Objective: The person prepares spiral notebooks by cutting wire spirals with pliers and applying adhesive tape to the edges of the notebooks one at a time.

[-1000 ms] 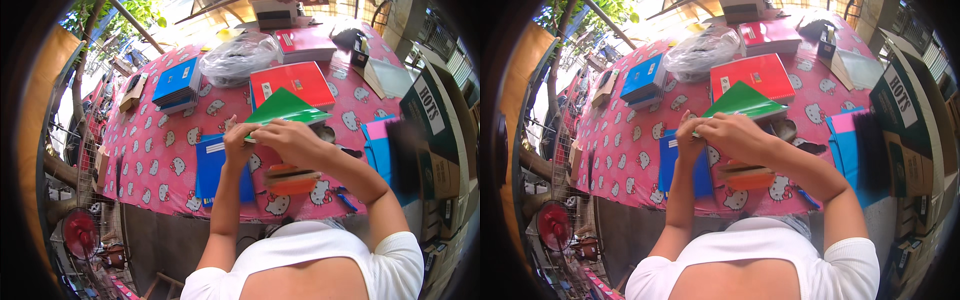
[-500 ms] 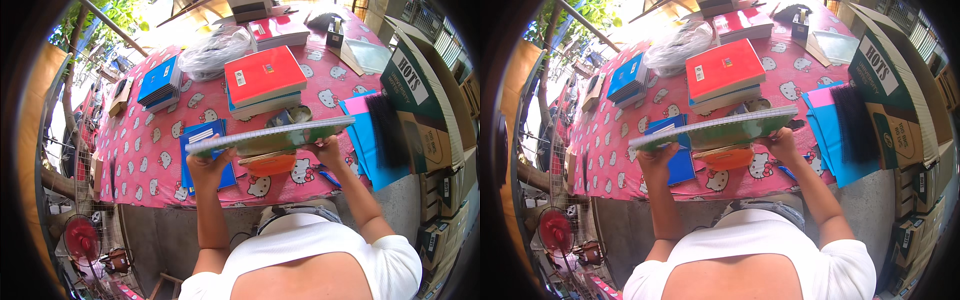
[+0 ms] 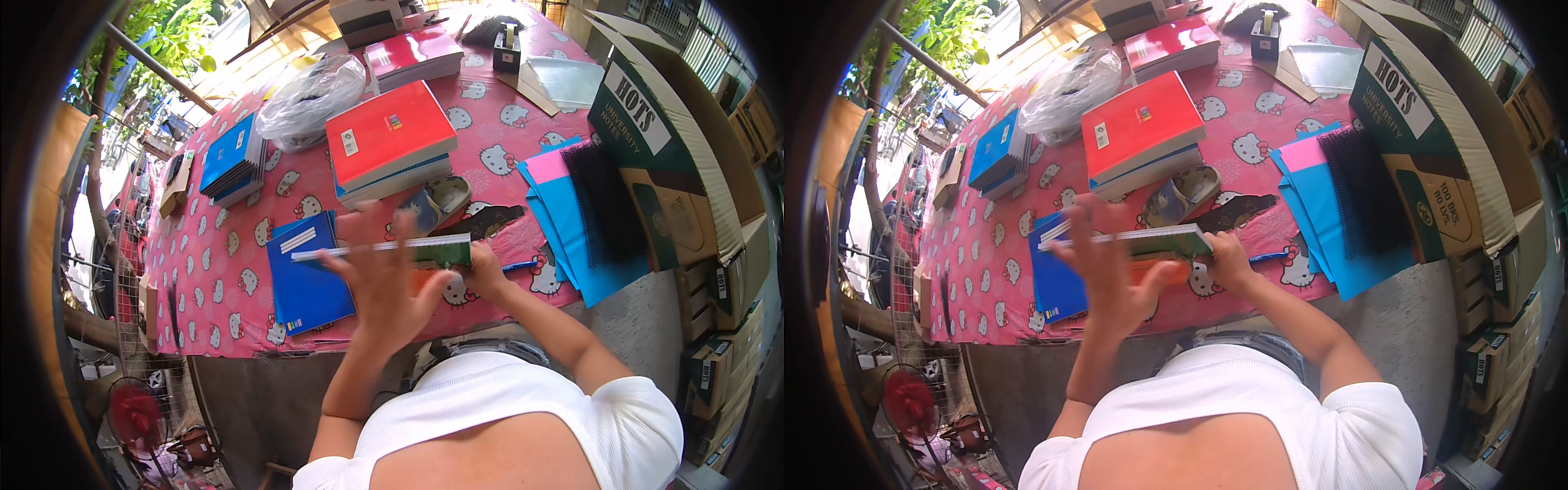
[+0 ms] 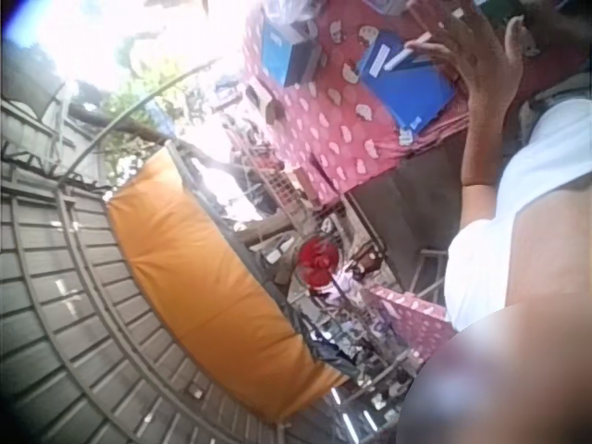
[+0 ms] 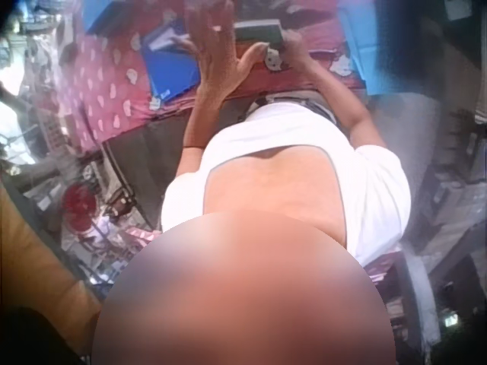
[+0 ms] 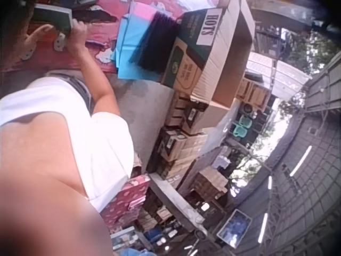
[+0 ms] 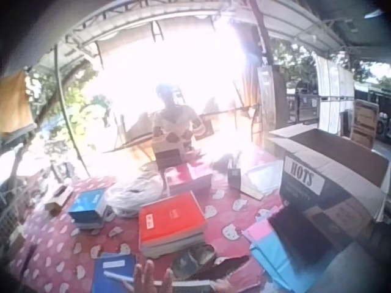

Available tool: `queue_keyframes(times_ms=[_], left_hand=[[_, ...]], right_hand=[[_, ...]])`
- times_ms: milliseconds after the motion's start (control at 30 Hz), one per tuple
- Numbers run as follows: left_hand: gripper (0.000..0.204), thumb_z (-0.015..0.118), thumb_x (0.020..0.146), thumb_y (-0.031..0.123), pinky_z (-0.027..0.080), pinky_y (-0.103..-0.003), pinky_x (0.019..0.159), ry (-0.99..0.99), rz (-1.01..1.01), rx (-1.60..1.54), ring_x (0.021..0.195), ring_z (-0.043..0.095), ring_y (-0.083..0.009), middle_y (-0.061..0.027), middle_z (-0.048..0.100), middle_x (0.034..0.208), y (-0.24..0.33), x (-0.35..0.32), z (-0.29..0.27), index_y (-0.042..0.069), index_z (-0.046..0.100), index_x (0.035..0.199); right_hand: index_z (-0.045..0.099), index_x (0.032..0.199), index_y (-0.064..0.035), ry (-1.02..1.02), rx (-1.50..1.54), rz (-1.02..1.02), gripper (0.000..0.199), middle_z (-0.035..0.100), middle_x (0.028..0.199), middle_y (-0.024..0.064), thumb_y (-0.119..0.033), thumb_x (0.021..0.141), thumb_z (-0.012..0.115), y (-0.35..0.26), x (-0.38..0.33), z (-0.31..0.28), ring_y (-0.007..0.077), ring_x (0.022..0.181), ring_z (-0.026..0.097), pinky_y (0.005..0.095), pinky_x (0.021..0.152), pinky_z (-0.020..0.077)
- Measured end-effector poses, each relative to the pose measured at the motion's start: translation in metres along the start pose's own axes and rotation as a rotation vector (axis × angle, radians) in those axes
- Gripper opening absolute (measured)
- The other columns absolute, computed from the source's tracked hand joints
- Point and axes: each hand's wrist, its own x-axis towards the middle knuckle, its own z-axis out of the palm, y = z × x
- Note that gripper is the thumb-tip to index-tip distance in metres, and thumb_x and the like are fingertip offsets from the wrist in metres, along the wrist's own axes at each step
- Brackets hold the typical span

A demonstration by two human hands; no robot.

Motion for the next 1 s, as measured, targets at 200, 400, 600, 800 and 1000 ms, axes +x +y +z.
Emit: queue_keyframes(times_ms=[200, 400, 600, 800, 1000], left_hand=[[0.066, 0.065, 0.084, 0.034, 0.014, -0.052, 0.110, -0.152, 0.175, -0.224, 0.121, 0.047, -0.0283, -0.0126, 0.050, 0.131, -0.001, 0.008, 0.038, 0.006, 0.041, 0.139], [0.025, 0.076, 0.074, 0.018, 0.028, -0.043, 0.102, 0.061, 0.055, -0.526, 0.090, 0.062, -0.0183, -0.0017, 0.068, 0.092, -0.006, 0.016, 0.050, 0.012, 0.072, 0.098], [0.019, 0.076, 0.074, 0.019, 0.027, -0.041, 0.099, 0.047, 0.014, -0.541, 0.082, 0.061, -0.0164, 0.0008, 0.066, 0.085, -0.003, 0.013, 0.042, 0.013, 0.073, 0.092], [0.019, 0.076, 0.076, 0.018, 0.031, -0.038, 0.098, -0.034, -0.057, -0.577, 0.084, 0.063, -0.0156, -0.0008, 0.068, 0.085, -0.004, 0.013, 0.034, 0.011, 0.073, 0.094], [0.017, 0.077, 0.075, 0.019, 0.034, -0.036, 0.094, 0.050, -0.054, -0.592, 0.080, 0.061, -0.0152, -0.0006, 0.068, 0.081, -0.005, 0.010, 0.040, 0.010, 0.074, 0.090]], right_hand=[[0.066, 0.080, -0.0055, 0.162, -0.501, 0.006, 0.033, 0.064, 0.090, 0.0127, -0.032, 0.067, 0.079, 0.092, 0.044, -0.138, 0.0309, 0.085, 0.060, 0.0423, 0.071, 0.0495], [0.062, 0.092, -0.0031, 0.121, -0.895, 0.774, 0.026, 0.063, 0.101, 0.0179, -0.027, 0.084, 0.065, 0.102, 0.098, -0.222, 0.0341, 0.097, 0.061, 0.0444, 0.083, 0.0503], [0.063, 0.102, -0.0039, 0.357, -0.625, 0.096, 0.021, 0.063, 0.095, 0.0190, -0.004, 0.086, 0.050, 0.045, 0.066, -0.187, 0.0356, 0.092, 0.061, 0.0425, 0.080, 0.0495], [0.069, 0.101, -0.0046, 0.097, 0.053, -0.100, 0.025, 0.064, 0.088, 0.0101, -0.004, 0.076, 0.071, -0.123, 0.032, -0.131, 0.0201, 0.073, 0.063, 0.0303, 0.062, 0.0497], [0.070, 0.094, -0.0030, 0.111, 0.112, -0.076, 0.024, 0.064, 0.086, 0.0087, 0.000, 0.071, 0.074, -0.125, 0.041, -0.131, 0.0185, 0.072, 0.063, 0.0283, 0.062, 0.0485]])
